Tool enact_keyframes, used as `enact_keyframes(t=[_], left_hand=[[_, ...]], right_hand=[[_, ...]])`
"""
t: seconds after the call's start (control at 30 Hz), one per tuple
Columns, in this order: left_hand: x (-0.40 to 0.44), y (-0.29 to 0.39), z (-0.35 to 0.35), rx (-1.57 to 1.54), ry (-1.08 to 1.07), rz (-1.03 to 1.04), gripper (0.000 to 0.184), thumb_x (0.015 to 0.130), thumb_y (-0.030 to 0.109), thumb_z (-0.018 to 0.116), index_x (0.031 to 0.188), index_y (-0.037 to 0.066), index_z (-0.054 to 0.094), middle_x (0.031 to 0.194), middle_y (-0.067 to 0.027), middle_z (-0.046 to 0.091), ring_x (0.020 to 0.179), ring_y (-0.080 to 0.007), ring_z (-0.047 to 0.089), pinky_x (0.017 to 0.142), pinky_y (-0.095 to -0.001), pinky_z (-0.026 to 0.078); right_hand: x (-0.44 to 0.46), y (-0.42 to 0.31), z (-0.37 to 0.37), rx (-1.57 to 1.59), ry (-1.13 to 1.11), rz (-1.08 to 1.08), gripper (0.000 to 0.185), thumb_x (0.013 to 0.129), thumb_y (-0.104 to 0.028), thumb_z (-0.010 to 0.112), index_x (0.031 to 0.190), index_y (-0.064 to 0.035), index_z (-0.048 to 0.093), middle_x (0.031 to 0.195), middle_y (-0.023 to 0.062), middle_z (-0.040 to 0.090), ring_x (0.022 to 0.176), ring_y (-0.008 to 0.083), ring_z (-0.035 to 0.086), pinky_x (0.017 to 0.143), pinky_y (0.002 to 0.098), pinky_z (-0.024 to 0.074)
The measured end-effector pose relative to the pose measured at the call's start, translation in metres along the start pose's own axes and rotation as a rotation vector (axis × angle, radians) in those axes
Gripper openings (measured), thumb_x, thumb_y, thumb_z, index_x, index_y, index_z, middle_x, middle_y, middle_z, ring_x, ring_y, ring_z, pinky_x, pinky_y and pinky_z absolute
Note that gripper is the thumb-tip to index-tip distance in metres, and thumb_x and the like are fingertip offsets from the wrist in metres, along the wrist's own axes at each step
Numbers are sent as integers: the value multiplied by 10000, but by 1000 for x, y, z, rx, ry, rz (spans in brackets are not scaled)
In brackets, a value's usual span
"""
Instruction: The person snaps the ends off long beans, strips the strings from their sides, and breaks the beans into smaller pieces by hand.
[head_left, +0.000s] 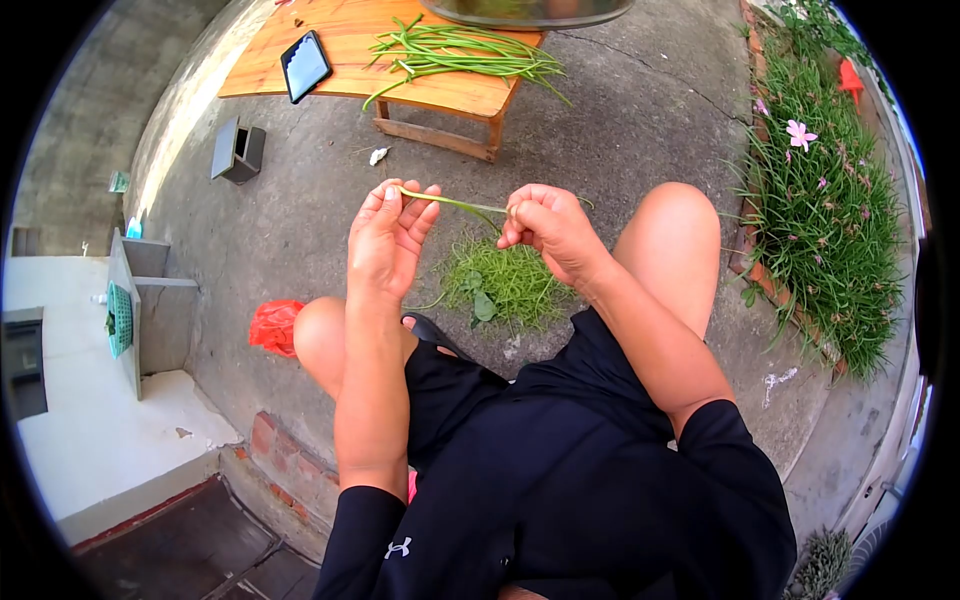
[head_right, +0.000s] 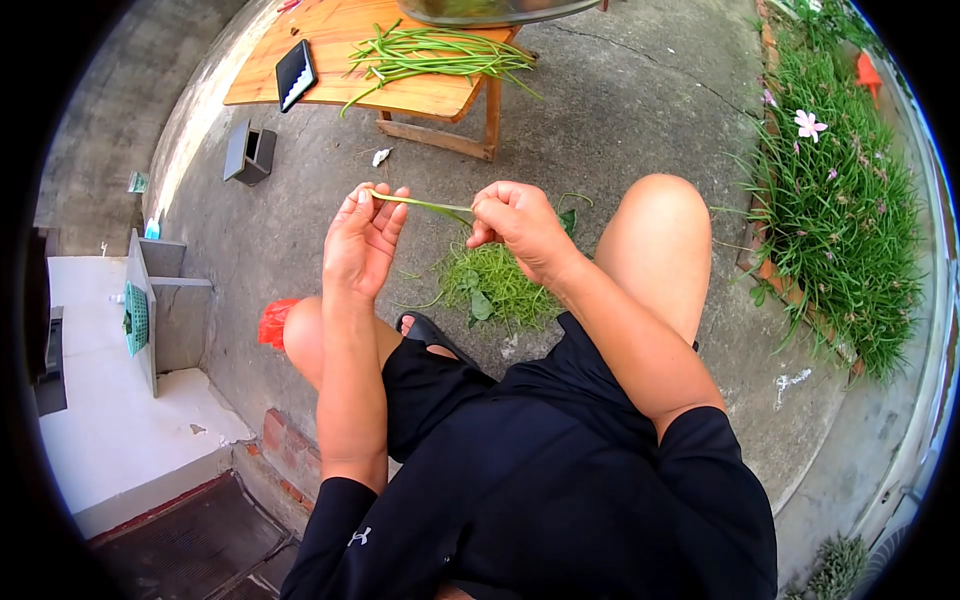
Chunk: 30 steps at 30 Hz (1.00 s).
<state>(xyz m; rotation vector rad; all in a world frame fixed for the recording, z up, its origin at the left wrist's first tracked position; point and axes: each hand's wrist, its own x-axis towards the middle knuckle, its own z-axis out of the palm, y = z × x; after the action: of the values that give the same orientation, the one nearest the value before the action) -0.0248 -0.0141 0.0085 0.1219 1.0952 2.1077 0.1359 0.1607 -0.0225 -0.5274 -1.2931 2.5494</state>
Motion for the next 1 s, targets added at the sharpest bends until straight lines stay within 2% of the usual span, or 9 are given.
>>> enact_keyframes(t=[0.13,0.23,0.33,0.43,0.53,0.63,0.73,0.87,1.0], left_hand=[[4,6,-9,-45,19,36,110,1030,127,560,1098,44,584,1074,-97,676,1100,-311,675,889,-396,613],[4,11,-16,-73,27,72,109,1024,128,574,1097,49,597,1089,-85,676,1118,-291,662,918,-387,599],[6,18,-24,-103,43,114,101,1017,129,590,1087,58,602,1088,-73,676,1098,-272,657,928,-390,587],[9,25,-30,-130,87,163,97,1016,132,593,1081,60,590,1069,-77,675,1056,-278,665,908,-414,587],[12,31,-39,-141,100,210,104,1013,139,601,1077,58,597,1073,-77,677,1064,-277,662,907,-408,586],[11,38,-47,-155,123,229,105,1012,145,602,1072,58,605,1079,-70,680,1080,-268,654,927,-407,575],[13,43,-53,-174,138,248,101,1012,142,600,1066,58,608,1076,-66,681,1081,-261,651,937,-407,569],[14,48,-60,-192,127,277,99,1013,137,595,1065,53,611,1060,-66,681,1065,-257,651,928,-398,572],[14,56,-66,-234,151,304,97,1013,124,591,1049,36,615,1057,-80,675,1042,-256,651,909,-386,580]], right_hand=[[-2,-9,-1,60,-26,3,53,888,-89,566,890,-37,576,736,29,566,688,161,598,752,370,565],[-3,-12,-5,139,-35,-20,97,891,-122,545,847,-40,571,770,50,585,730,175,624,727,357,566],[-5,-19,-6,215,-21,-16,102,896,-124,532,833,-47,555,785,44,565,761,189,620,744,393,569],[-3,-19,-11,274,-9,-53,101,897,-105,514,845,-40,570,862,86,620,815,230,643,783,423,574],[-5,-27,-7,349,104,-54,108,891,-94,508,850,-38,590,995,165,671,914,297,672,842,447,576],[0,-28,-18,534,20,-93,134,883,-96,501,845,-29,611,1108,240,677,1041,377,670,922,473,567],[1,-37,-23,659,54,-95,150,875,-97,496,810,-23,609,1121,259,675,1099,408,656,972,497,554],[3,-45,-32,813,109,-91,158,864,-95,494,779,-10,596,1064,245,695,1101,413,656,945,481,580],[5,-53,-46,842,194,-138,138,851,-96,515,778,-7,591,947,174,694,1022,363,676,902,434,604]])
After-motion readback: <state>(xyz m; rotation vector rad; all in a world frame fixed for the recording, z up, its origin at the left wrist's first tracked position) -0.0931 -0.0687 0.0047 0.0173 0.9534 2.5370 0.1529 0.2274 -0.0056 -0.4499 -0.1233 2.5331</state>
